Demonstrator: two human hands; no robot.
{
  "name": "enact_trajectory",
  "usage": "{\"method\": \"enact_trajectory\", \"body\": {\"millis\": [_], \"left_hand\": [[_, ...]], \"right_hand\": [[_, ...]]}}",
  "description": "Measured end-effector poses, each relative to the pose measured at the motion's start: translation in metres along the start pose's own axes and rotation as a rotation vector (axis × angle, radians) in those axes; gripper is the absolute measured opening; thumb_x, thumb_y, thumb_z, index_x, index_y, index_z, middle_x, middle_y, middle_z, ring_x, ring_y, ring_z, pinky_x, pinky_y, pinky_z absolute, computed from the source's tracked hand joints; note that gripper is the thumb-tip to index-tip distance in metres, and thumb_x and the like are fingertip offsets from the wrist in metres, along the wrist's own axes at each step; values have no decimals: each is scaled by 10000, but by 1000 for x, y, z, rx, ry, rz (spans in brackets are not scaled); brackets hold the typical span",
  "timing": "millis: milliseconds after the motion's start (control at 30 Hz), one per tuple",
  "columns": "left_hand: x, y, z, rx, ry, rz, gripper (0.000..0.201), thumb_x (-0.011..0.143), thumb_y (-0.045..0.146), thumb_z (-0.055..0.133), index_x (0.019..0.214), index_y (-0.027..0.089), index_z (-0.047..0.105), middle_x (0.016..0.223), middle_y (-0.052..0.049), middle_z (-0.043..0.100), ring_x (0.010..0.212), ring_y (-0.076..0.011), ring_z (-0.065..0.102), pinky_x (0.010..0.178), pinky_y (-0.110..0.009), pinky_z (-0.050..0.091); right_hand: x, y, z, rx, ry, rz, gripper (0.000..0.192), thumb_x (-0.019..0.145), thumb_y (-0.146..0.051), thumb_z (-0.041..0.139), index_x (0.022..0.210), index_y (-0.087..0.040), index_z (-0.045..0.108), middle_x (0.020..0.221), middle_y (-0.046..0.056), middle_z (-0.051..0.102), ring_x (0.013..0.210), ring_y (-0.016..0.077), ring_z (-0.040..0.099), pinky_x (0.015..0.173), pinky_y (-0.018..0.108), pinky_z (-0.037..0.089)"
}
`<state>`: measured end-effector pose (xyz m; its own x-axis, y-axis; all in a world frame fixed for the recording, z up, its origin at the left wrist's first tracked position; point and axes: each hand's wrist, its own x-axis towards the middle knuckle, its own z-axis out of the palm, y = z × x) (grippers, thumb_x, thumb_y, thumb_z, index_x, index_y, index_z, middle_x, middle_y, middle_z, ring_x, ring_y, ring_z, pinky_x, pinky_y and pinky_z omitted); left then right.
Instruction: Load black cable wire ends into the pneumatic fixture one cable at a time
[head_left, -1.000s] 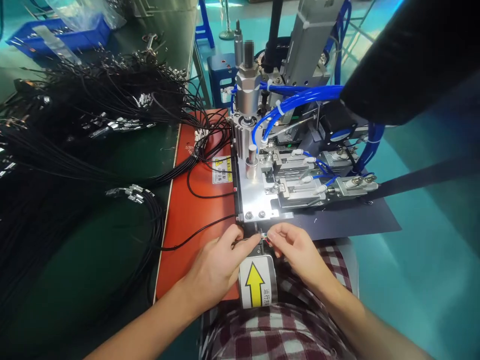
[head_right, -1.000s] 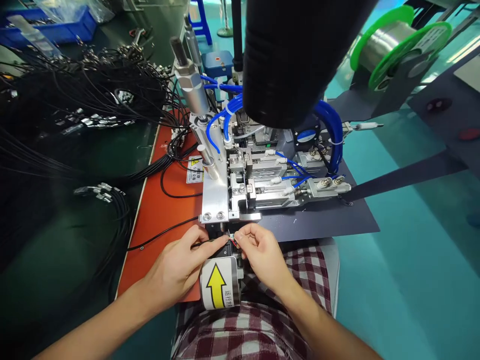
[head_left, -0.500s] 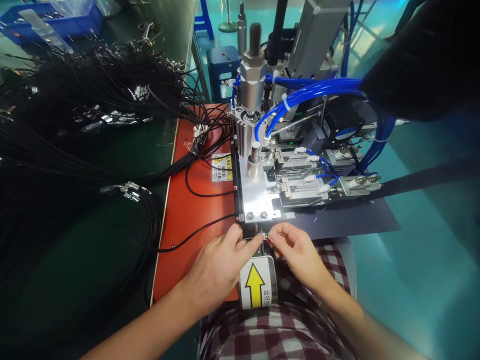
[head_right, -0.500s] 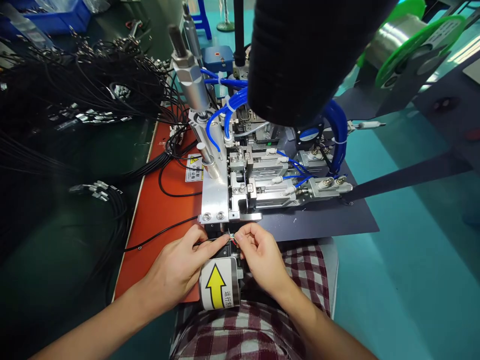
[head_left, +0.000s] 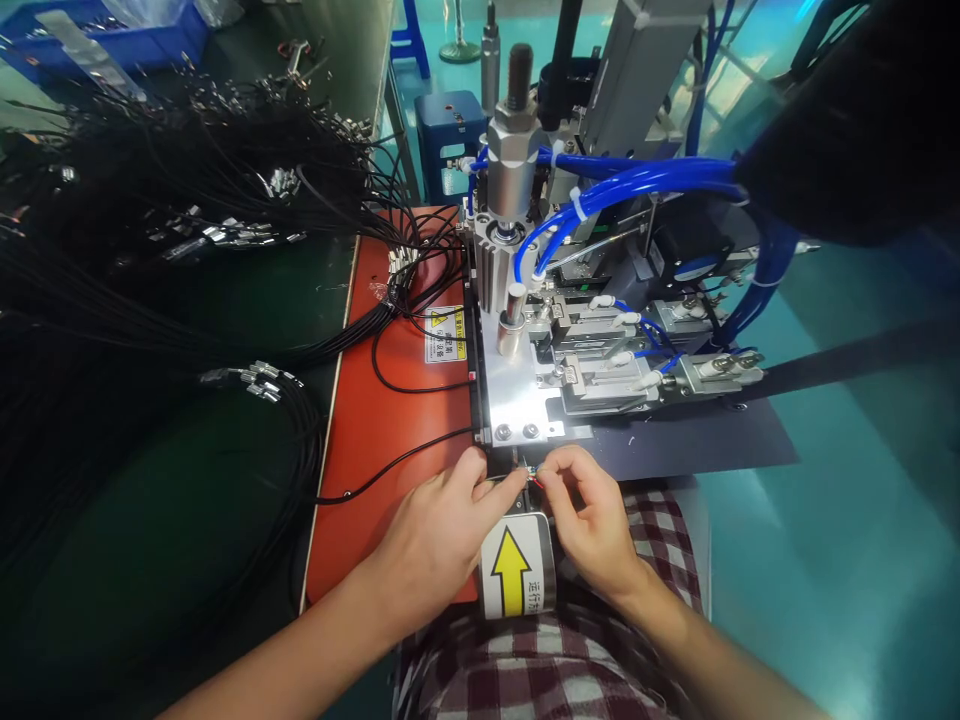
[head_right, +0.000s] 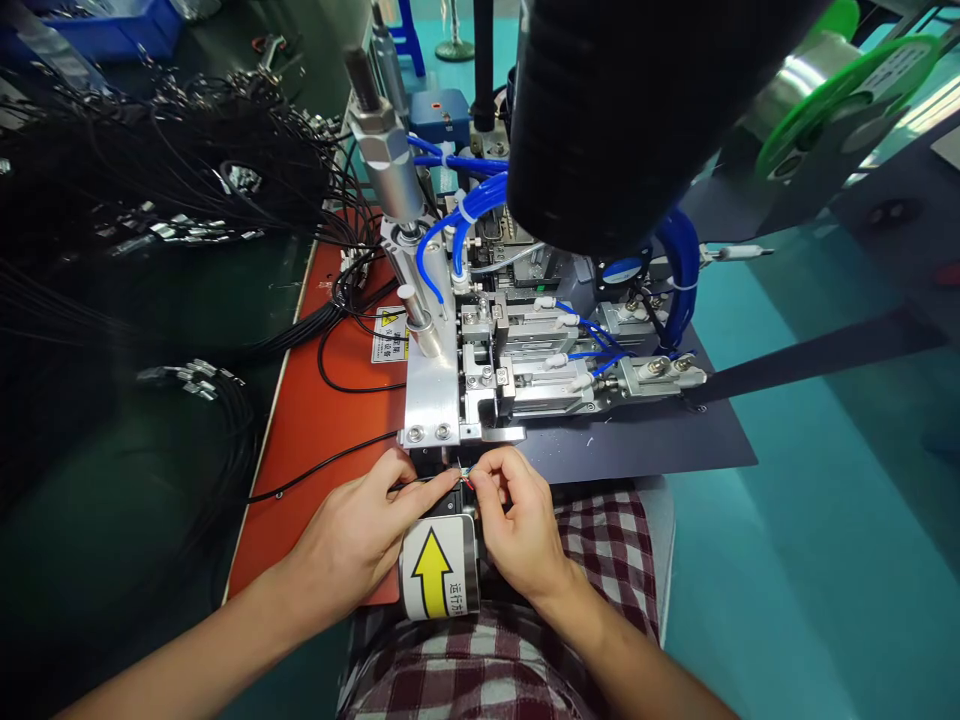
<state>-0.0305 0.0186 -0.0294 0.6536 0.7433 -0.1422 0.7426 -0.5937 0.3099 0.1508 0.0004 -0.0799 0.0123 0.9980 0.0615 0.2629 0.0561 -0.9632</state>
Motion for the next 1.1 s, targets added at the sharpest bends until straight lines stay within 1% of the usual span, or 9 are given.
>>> {"method": "enact_trajectory", "body": {"millis": [67, 200, 267, 400, 600, 700, 833, 933, 1100], "left_hand": [[0, 0, 0, 13, -13, -6, 510, 876, 85, 338, 1351, 211, 474, 914, -83, 501, 769, -231, 625, 590, -373, 571], [1, 1, -1, 30, -23, -5, 513, 869, 91, 357, 1355, 210, 472, 921, -86, 507, 746, -226, 624, 592, -381, 574], [1, 1, -1, 36, -19, 0, 512, 869, 90, 354, 1352, 209, 475, 916, -85, 508, 740, -224, 622, 590, -378, 574], [0, 2, -2, 47, -6, 7, 513, 875, 73, 342, 1353, 200, 476, 905, -81, 512, 766, -219, 622, 610, -366, 576], [0, 1, -1, 55, 0, 6, 526, 858, 53, 350, 1346, 191, 491, 889, -82, 516, 750, -221, 620, 582, -359, 573], [0, 1, -1, 22, 17, 7, 509, 862, 57, 361, 1333, 182, 508, 895, -87, 517, 753, -224, 621, 590, -367, 572], [1, 1, -2, 4, 19, 5, 503, 867, 63, 362, 1327, 197, 516, 902, -86, 516, 736, -217, 617, 592, -372, 569], [2, 1, -2, 4, 11, -9, 516, 864, 50, 353, 1332, 200, 512, 897, -87, 513, 741, -219, 617, 589, -368, 567], [2, 1, -2, 5, -4, -4, 498, 876, 73, 357, 1335, 190, 511, 908, -93, 520, 752, -225, 619, 602, -376, 570]], "right_hand": [[1, -3, 1, 53, 2, 72, 142, 914, -260, 494, 784, -212, 526, 670, -15, 526, 598, 146, 486, 553, 266, 383], [1, -10, 2, 289, -97, 357, 220, 909, -370, 494, 754, -213, 489, 527, -64, 447, 471, 119, 414, 475, 244, 340], [0, -13, 1, 293, -116, 412, 245, 901, -405, 499, 755, -209, 489, 522, -66, 436, 471, 117, 408, 473, 242, 339], [0, -15, 1, 63, -13, 289, 225, 900, -373, 502, 753, -202, 521, 623, -27, 503, 548, 131, 451, 519, 252, 368], [2, -15, -1, 220, -113, 440, 270, 885, -438, 518, 742, -209, 501, 539, -56, 464, 488, 128, 451, 479, 248, 363], [3, -13, -4, 236, -116, 421, 258, 884, -430, 536, 760, -204, 516, 572, -53, 477, 505, 120, 463, 489, 243, 367], [6, -16, -6, 213, -108, 414, 257, 867, -425, 554, 801, -177, 565, 603, -42, 479, 491, 108, 420, 471, 246, 341], [7, -16, -3, 169, -47, 347, 233, 863, -392, 561, 797, -169, 575, 616, -31, 488, 513, 114, 409, 481, 253, 337], [1, -6, 1, 24, 24, 157, 144, 900, -283, 518, 801, -192, 569, 725, 6, 559, 627, 147, 495, 596, 277, 407]]}}
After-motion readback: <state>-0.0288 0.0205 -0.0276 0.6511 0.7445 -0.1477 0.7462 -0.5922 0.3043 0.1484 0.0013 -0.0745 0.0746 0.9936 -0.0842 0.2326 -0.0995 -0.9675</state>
